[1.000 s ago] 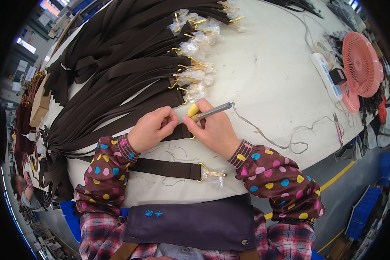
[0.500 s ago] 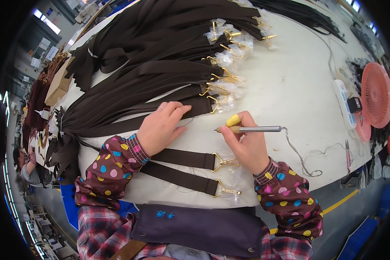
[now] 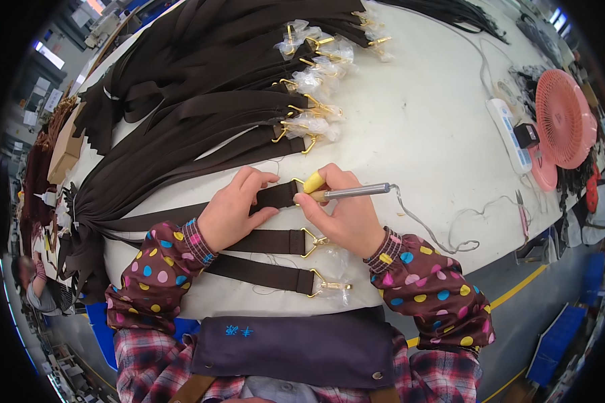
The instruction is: The person uses a yellow-handled tool to stitch or secure a metal clasp onto the end of a brown fabric strap. They repeat this process on several straps laid out on a white worktable in a factory setting.
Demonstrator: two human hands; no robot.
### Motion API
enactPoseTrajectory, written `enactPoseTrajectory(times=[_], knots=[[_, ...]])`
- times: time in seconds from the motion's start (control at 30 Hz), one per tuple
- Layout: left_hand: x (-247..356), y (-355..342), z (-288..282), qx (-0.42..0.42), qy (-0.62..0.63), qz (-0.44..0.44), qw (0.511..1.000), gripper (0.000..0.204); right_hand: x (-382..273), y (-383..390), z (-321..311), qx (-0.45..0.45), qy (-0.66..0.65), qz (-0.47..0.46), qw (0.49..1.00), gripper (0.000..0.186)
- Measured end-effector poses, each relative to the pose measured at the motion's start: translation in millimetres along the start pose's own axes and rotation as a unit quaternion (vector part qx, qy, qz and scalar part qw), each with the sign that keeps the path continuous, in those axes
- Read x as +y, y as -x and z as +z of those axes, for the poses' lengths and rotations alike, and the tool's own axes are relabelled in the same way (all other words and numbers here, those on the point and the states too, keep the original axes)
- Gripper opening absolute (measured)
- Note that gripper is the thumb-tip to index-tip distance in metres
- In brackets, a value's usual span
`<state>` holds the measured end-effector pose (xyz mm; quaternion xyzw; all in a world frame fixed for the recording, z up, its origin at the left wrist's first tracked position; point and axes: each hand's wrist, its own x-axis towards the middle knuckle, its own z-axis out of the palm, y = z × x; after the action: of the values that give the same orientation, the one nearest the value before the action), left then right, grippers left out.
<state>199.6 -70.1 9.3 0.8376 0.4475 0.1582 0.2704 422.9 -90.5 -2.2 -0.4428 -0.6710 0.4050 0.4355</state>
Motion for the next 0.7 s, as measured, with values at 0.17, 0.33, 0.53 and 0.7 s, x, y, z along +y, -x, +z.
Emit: enactPoseTrajectory(times=[0.17, 0.33, 0.53, 0.7], knots=[[3.4, -6.5, -0.1, -0.024, 0.032, 0.028, 0.999, 0.034, 8.2, -6.8, 1.2, 0.012, 0.081, -0.056, 0.995, 0.016], [-6.6, -12.1, 4.2, -0.034, 0.046, 0.052, 0.997, 0.017, 10.2, -9.8, 3.5, -0.019, 0.029, -0.011, 0.999, 0.016], [-8.5, -14.8, 2.1, -0.038, 0.130, 0.003, 0.991, 0.013, 11.3, -13.2, 7.5, 0.003, -0.017, -0.009, 1.000, 0.021], [-9.3, -14.6, 3.1, -0.033, 0.132, -0.002, 0.991, 0.013, 13.8, -13.5, 6.7, -0.005, 0.062, -0.025, 0.998, 0.023]])
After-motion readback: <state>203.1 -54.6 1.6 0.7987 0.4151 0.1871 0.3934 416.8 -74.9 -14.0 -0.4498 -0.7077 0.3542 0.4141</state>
